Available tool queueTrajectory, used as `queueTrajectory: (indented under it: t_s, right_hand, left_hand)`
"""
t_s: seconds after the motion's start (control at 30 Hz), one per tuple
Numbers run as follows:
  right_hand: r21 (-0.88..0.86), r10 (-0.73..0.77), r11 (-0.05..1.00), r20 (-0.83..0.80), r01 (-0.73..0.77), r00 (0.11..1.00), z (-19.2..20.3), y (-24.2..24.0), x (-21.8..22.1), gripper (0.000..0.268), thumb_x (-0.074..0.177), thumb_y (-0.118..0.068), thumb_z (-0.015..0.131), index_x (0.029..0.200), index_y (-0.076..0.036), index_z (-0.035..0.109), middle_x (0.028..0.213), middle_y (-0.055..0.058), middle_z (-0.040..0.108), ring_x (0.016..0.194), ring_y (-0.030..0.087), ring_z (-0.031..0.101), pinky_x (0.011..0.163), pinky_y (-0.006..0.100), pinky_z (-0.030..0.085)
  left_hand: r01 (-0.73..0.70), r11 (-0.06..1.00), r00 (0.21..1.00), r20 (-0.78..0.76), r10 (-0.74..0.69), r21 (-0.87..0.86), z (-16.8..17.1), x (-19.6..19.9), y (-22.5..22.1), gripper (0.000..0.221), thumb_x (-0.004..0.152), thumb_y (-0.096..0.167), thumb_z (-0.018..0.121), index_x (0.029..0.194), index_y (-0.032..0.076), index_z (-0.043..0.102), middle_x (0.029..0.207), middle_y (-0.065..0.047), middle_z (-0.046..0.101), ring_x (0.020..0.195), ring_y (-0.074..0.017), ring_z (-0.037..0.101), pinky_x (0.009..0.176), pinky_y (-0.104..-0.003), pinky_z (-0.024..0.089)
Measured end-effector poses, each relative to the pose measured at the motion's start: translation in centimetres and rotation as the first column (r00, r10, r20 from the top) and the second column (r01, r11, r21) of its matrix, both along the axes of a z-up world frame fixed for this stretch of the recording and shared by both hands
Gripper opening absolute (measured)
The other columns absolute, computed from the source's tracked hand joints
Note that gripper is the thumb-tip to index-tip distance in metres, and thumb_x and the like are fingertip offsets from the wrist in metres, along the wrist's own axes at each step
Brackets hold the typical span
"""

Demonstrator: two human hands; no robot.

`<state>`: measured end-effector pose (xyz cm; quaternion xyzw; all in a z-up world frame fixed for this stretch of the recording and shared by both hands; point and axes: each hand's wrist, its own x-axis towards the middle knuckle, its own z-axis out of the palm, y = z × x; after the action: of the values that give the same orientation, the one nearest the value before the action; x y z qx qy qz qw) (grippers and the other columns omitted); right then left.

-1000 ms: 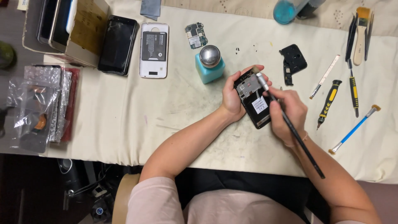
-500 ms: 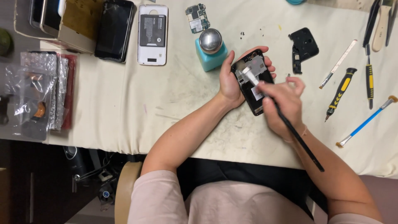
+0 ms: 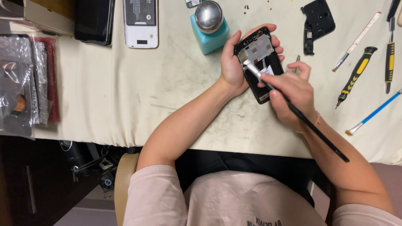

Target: Cleaning a mobile phone motherboard and internal components using a brush and cleaning solution.

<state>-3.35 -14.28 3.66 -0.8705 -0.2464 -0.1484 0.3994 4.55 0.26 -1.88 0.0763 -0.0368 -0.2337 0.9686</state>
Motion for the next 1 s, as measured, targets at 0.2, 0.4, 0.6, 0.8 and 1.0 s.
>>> queueTrajectory:
  t_s: [0.2,0.4,0.6,0.8,1.0]
  right_hand:
    - [0.037,-0.093,0.995,0.005,0.093,0.996,-0.2,-0.7,0.1,0.032,0.108,-0.008,0.047,0.122,0.009,0.070,0.097,0.015,0.075,0.080,0.024,0.063,0.109,0.052,0.030]
    - [-0.006,-0.006,1.000,-0.032,0.005,0.999,-0.9,-1.0,-1.4,0.031,0.106,-0.008,0.048,0.121,0.007,0.071,0.099,0.014,0.076,0.080,0.024,0.065,0.108,0.050,0.029]
    - [0.002,-0.141,0.990,-0.070,0.141,0.988,-1.0,-1.6,-3.6,0.038,0.113,-0.016,0.043,0.127,0.009,0.068,0.102,0.015,0.074,0.084,0.024,0.063,0.105,0.049,0.030]
    - [0.005,-0.161,0.987,-0.033,0.162,0.986,-1.8,-1.8,-4.2,0.032,0.108,-0.007,0.047,0.126,0.008,0.069,0.102,0.015,0.076,0.081,0.024,0.062,0.104,0.051,0.030]
    - [0.002,-0.019,1.000,-0.073,0.019,0.997,-0.9,-0.9,-4.2,0.037,0.111,-0.017,0.045,0.122,0.007,0.070,0.100,0.010,0.076,0.078,0.022,0.061,0.103,0.048,0.029]
  left_hand:
    - [-0.010,1.000,1.000,0.027,0.010,-0.012,-0.4,0.1,-0.1,0.060,0.108,0.046,0.046,0.132,-0.007,0.059,0.107,-0.022,0.070,0.099,-0.0358,0.068,0.092,-0.049,0.054]
    - [-0.043,0.999,0.999,0.028,0.044,-0.032,-0.3,0.0,-0.1,0.059,0.110,0.044,0.044,0.131,-0.009,0.059,0.106,-0.024,0.068,0.099,-0.0367,0.066,0.092,-0.052,0.055]
    - [-0.031,0.999,0.995,0.098,0.034,-0.038,-0.2,0.1,-0.2,0.057,0.110,0.043,0.043,0.132,-0.007,0.059,0.110,-0.024,0.067,0.104,-0.0370,0.064,0.094,-0.052,0.053]
    - [-0.034,0.999,0.996,0.076,0.037,-0.037,-0.5,0.0,-0.2,0.057,0.110,0.043,0.043,0.132,-0.007,0.058,0.111,-0.024,0.067,0.104,-0.0372,0.065,0.096,-0.053,0.053]
    - [-0.036,0.999,0.996,0.075,0.039,-0.039,0.2,-0.1,-0.1,0.056,0.109,0.043,0.043,0.126,-0.007,0.060,0.110,-0.024,0.066,0.104,-0.0369,0.065,0.095,-0.052,0.054]
